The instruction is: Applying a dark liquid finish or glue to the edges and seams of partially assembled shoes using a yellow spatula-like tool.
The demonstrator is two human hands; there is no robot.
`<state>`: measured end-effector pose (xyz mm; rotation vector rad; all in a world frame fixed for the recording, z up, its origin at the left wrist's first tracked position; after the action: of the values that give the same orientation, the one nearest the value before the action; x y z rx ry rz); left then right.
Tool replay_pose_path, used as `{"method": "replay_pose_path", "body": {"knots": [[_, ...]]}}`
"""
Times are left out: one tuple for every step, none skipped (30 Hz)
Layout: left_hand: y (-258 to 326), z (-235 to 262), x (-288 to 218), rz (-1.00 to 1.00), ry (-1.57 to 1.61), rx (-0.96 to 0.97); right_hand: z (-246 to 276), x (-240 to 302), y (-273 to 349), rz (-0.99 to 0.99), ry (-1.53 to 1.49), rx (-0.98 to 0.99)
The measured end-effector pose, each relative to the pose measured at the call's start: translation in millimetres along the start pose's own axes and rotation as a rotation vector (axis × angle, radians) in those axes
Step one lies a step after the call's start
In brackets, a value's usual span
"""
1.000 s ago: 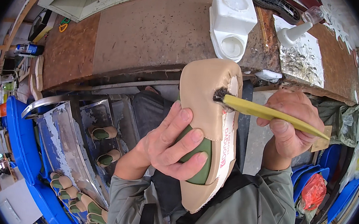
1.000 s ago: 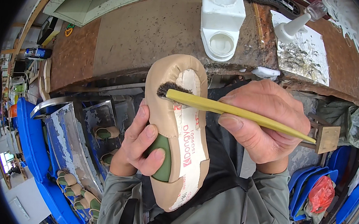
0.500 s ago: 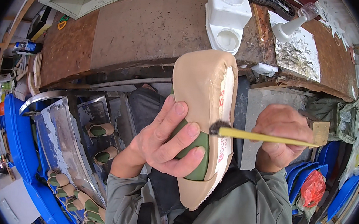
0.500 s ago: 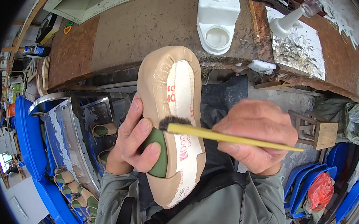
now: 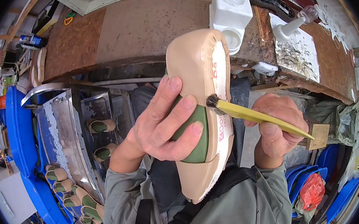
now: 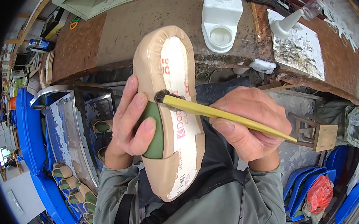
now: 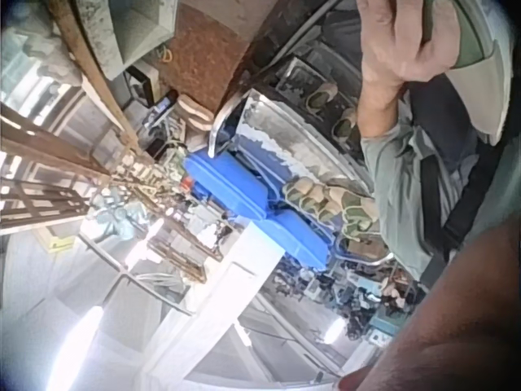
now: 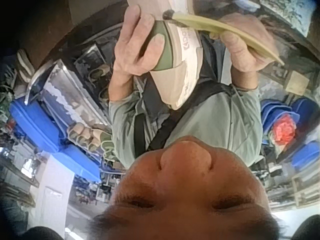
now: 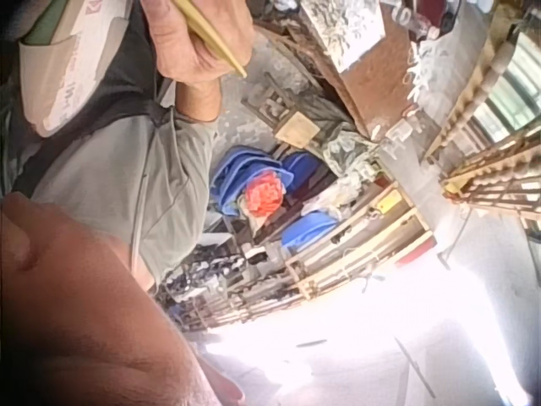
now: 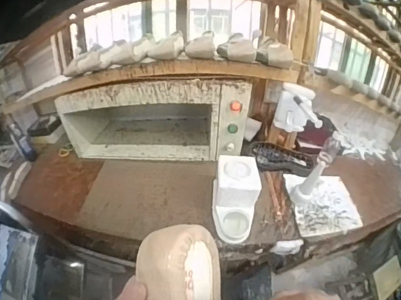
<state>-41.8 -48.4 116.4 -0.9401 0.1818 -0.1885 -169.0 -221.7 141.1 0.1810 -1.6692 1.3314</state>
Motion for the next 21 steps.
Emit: {"method": "replay_pose_path", "body": {"knots": [[0,1,1,-0.008,-0.014,-0.015,0,-1,3,-0.003,0.006,-0.005],[-4,3,-2,-0.003,-0.011,-0.016,0,-1,4,-0.008,0.008,-0.003],[-10,6,-3,0.097,0.04,0.021,0,0,6,-0.005,0.012,-0.012],[-12,6,-3,0.196,0.093,0.058,1,0,7,-0.002,0.017,-0.021],[-5,2,0,0.021,-0.027,0.025,1,1,8,-0.006,0.016,-0.018],[-4,1,1,0.025,-0.026,0.024,2,2,10,-0.004,0.019,-0.022],[-4,1,0,0.009,-0.042,0.026,2,2,11,-0.002,0.022,-0.027],[-5,1,-1,-0.007,-0.057,0.027,2,2,13,-0.006,0.022,-0.025],[-5,1,-1,-0.003,-0.055,0.027,2,3,16,-0.004,0.021,-0.037],[-6,0,-1,0.003,-0.06,0.031,2,3,18,-0.002,0.019,-0.05],[-6,0,-1,0.008,-0.067,0.037,2,4,20,-0.005,0.017,-0.048],[-6,0,-1,0.012,-0.068,0.038,1,5,21,-0.004,0.036,-0.042],[-6,0,-1,0.012,-0.083,0.039,1,6,23,-0.002,0.055,-0.036],[-6,-1,-1,0.011,-0.093,0.038,1,7,25,-0.005,0.057,-0.036],[-6,-2,-1,0.014,-0.09,0.038,1,7,28,-0.01,0.069,-0.032],[-7,-2,-1,0.012,-0.1,0.043,2,8,30,-0.015,0.08,-0.029],[-7,-2,-1,0.01,-0.111,0.049,2,9,31,-0.019,0.08,-0.028],[-8,-3,0,0.013,-0.109,0.05,3,10,32,-0.018,0.07,-0.022],[-8,-3,0,0.008,-0.123,0.045,3,11,33,-0.018,0.06,-0.017],[-9,-4,0,0.002,-0.138,0.039,4,11,34,-0.021,0.06,-0.016],[-9,-4,1,0.005,-0.135,0.04,4,12,36,-0.022,0.058,-0.02]]}}
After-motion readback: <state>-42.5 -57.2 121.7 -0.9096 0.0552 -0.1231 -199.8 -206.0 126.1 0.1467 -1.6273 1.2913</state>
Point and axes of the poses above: each hand's wrist, its own y-axis away from the middle knuckle, its own z-axis out of the back of the hand, x = y × z, the point moved 3 cm from there along -y, towards the middle knuckle, and after that the axes turned 3 degrees about y, right-handed, at the moved point
